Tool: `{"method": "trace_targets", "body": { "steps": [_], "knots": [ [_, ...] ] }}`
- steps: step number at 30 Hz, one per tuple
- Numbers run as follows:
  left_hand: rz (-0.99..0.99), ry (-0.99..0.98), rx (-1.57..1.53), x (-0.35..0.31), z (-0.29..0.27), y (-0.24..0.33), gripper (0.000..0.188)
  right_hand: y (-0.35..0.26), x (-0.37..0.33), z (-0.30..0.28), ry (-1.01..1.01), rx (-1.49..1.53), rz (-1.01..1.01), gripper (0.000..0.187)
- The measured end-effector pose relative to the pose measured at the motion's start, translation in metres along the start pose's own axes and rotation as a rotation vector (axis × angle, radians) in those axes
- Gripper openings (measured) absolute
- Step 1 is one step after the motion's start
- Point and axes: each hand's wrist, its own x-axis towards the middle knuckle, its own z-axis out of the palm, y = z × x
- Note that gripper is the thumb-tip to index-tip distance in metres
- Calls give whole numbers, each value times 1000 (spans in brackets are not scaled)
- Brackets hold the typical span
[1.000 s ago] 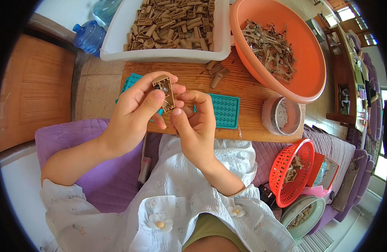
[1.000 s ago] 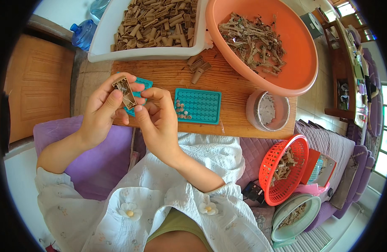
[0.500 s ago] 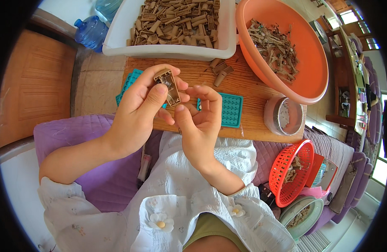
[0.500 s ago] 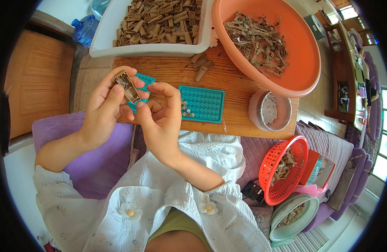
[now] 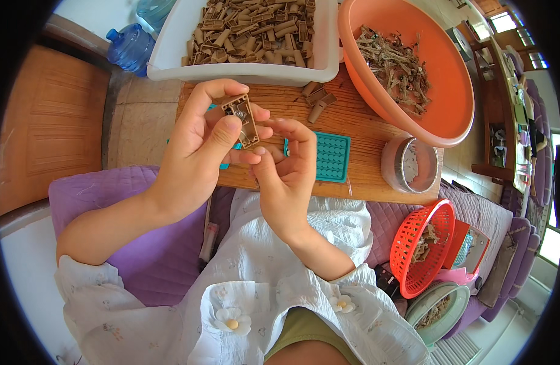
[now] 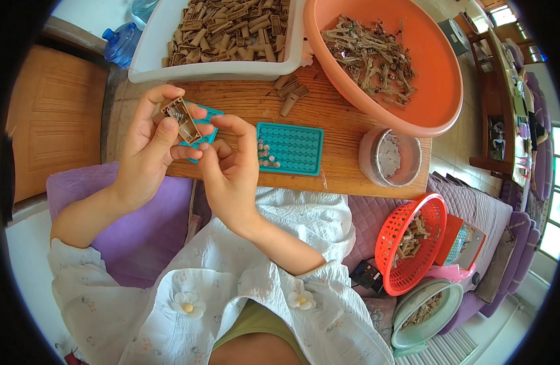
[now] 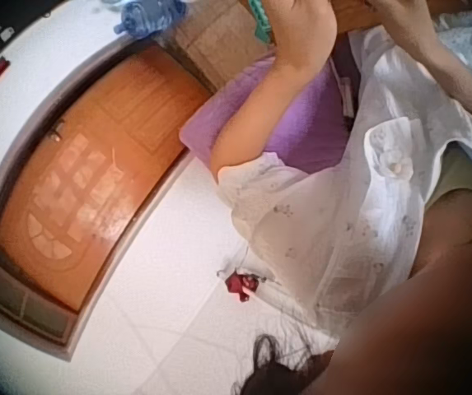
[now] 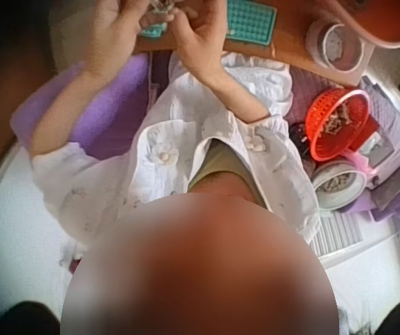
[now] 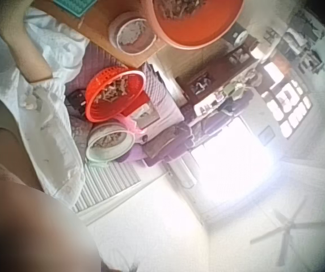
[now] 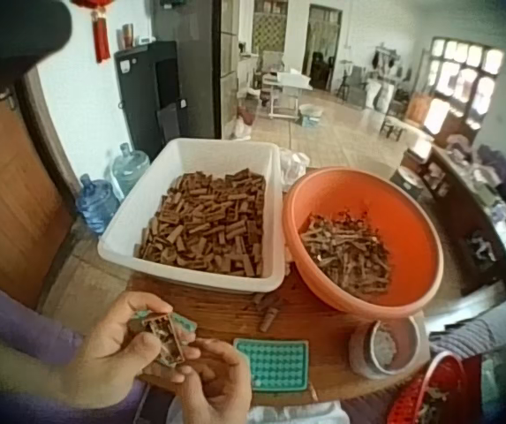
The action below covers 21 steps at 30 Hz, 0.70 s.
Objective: The person assembles small plastic and metal components by hand, inserting metal pins, small coils, and circular components into cylindrical plastic housings.
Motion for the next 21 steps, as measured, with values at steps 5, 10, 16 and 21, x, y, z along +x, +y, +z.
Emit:
{"method": "trace_targets", "body": {
  "steps": [5, 10, 16, 21],
  "knots": [
    [-74, 21, -69, 1, -1, 0, 28, -4, 3, -1, -87, 34, 129, 34],
    [-221, 22, -297, 6, -5, 2, 30, 0, 6, -10, -158, -128, 45, 37],
    [-253, 63, -160, 2, 0, -2, 31, -7, 11, -13, -155, -96, -35, 46],
    [-124, -26, 30, -7, 4, -8, 26, -4, 9, -9, -119, -53, 71, 47]
  ]
}}
